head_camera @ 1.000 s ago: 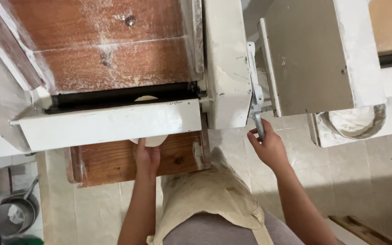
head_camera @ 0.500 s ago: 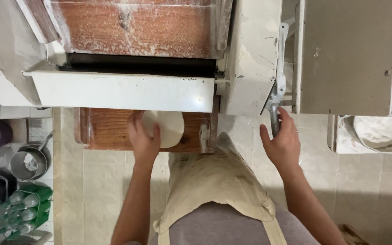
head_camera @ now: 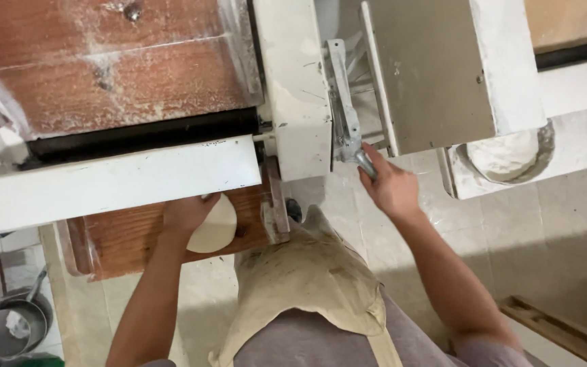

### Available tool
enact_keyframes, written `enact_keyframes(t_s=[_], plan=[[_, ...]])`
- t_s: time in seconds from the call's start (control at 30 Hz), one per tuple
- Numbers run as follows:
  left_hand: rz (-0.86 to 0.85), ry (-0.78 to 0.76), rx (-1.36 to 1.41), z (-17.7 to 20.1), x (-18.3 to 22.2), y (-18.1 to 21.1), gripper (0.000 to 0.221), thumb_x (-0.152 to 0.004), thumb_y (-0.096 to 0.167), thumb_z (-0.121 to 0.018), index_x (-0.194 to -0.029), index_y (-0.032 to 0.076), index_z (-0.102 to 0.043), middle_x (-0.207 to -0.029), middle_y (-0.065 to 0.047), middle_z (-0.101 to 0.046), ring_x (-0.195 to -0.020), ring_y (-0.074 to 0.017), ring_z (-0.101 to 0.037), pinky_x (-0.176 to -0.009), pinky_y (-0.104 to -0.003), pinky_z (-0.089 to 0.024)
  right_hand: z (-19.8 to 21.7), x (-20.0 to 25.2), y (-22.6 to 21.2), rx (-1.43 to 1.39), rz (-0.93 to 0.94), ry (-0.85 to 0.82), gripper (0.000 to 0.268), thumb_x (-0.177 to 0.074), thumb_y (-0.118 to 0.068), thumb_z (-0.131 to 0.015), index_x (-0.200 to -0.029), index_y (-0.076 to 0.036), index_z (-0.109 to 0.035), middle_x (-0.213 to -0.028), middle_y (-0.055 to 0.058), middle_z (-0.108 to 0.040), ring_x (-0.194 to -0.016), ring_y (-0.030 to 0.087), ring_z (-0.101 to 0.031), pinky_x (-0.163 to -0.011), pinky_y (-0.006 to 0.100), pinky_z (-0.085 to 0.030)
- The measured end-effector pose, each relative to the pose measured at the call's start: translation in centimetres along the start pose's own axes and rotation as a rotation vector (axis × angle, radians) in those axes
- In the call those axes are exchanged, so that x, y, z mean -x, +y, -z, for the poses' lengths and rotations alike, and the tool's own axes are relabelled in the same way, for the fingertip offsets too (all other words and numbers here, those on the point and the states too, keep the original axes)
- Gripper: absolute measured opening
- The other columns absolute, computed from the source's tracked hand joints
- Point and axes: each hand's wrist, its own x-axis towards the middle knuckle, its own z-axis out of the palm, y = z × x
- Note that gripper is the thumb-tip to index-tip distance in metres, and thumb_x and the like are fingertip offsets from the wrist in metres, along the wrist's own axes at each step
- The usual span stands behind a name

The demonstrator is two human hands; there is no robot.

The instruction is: Flattening dough balls using a mechanical roller and arranging the resulting sheets on a wooden table

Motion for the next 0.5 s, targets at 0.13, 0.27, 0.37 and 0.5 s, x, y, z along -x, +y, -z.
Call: enact_keyframes(t_s=[0.13, 0.27, 0.37, 0.5], plan=[[-0.055, 0.069, -0.011, 0.3, 0.4, -1.1, 0.045, -0.094, 0.059, -0.062, -0.089, 0.017, -0.077, -0.074, -0.006, -0.072, -0.073, -0.0305, -0.072, -0.072, -0.041, -0.053, 4.3, -1.9, 0.7, 0.034, -0.003, -0.141, 0.047, -0.086, -0.053, -0.07, -0.132, -0.045, -0.065, -0.074, -0.006, -0.07, -0.069, 0.023, -0.074, -0.063, 0.04, -0.06], [-0.09, 0.173, -0.06, -0.1, -0.2, -1.3, 0.04, -0.091, 0.062, -0.067, -0.084, 0.025, -0.079, -0.06, 0.002, -0.068, -0.055, -0.0219, -0.068, -0.058, -0.031, -0.052, 6.5, -2.6, -2.9, -0.04, -0.018, -0.146, 0.045, -0.087, -0.038, -0.069, -0.131, -0.029, -0.068, -0.077, 0.002, -0.074, -0.068, 0.027, -0.075, -0.06, 0.043, -0.06], [-0.074, 0.134, -0.087, -2.4, 1.0, -2.6, 0.037, -0.091, 0.067, -0.064, -0.082, 0.034, -0.079, -0.055, 0.007, -0.066, -0.048, -0.0161, -0.065, -0.053, -0.026, -0.049, 7.2, -2.2, -4.3, -0.078, -0.052, -0.17, 0.047, -0.089, -0.035, -0.067, -0.134, -0.02, -0.066, -0.079, 0.006, -0.074, -0.068, 0.03, -0.075, -0.059, 0.046, -0.06], [0.064, 0.022, 0.277, -1.3, 1.2, -1.7, 0.05, -0.088, 0.068, -0.065, -0.074, 0.022, -0.078, -0.059, -0.005, -0.07, -0.06, -0.0294, -0.071, -0.057, -0.039, -0.055, 12.3, -2.9, -8.1, -0.075, 0.155, 0.181, 0.051, -0.093, -0.03, -0.071, -0.137, -0.005, -0.063, -0.13, 0.014, -0.06, -0.114, 0.037, -0.061, -0.1, 0.045, -0.051]])
